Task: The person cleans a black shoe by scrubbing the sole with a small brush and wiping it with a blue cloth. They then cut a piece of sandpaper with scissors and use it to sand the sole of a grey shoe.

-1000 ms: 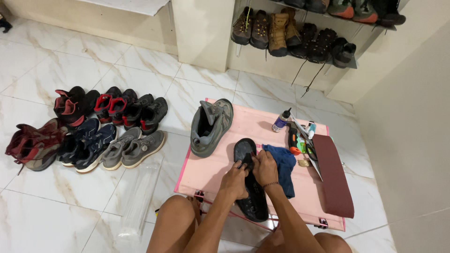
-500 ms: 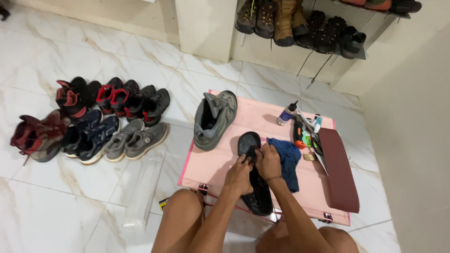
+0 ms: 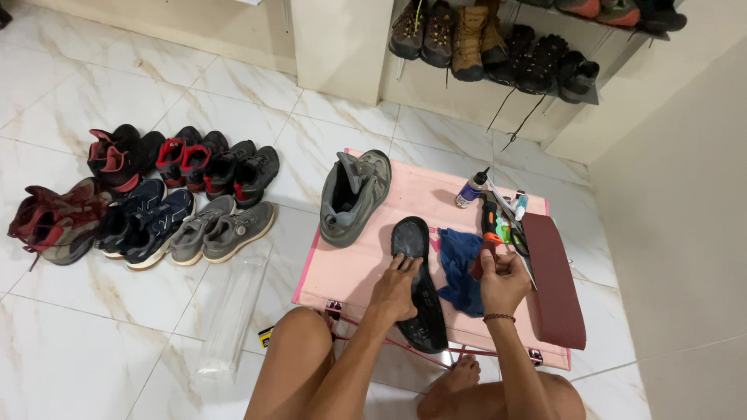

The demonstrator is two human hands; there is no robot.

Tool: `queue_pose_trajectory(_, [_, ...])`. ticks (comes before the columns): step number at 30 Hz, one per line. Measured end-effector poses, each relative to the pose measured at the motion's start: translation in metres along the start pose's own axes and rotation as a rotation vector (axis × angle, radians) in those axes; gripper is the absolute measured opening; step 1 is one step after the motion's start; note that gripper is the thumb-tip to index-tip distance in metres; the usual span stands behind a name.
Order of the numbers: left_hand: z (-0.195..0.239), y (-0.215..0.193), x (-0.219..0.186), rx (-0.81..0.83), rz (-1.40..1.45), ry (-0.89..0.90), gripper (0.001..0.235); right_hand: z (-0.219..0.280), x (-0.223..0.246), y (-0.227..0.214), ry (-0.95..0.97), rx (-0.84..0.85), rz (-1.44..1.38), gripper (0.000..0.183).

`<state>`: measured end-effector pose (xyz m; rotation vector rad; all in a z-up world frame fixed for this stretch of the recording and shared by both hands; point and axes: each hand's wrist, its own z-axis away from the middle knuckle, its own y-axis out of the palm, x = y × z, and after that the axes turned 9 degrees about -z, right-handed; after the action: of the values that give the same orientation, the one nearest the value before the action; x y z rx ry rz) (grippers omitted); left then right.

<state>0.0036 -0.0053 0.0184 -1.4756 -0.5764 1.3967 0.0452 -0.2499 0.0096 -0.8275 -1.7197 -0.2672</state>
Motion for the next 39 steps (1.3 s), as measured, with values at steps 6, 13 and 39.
queue_pose_trajectory(6, [-0.014, 0.009, -0.015, 0.13, -0.11, -0.075, 0.118, 0.002, -0.044, 0.017, 0.212, -0.007, -0.208, 0.03])
queue_pose_trajectory(13, [-0.024, 0.037, -0.002, 0.133, -0.173, -0.028, 0.103, 0.009, -0.032, 0.03, 0.149, 0.054, -0.068, 0.027])
queue_pose_trajectory(39, [-0.034, 0.045, 0.004, 0.054, -0.004, -0.063, 0.102, 0.028, -0.022, 0.044, 0.192, 0.104, -0.008, 0.024])
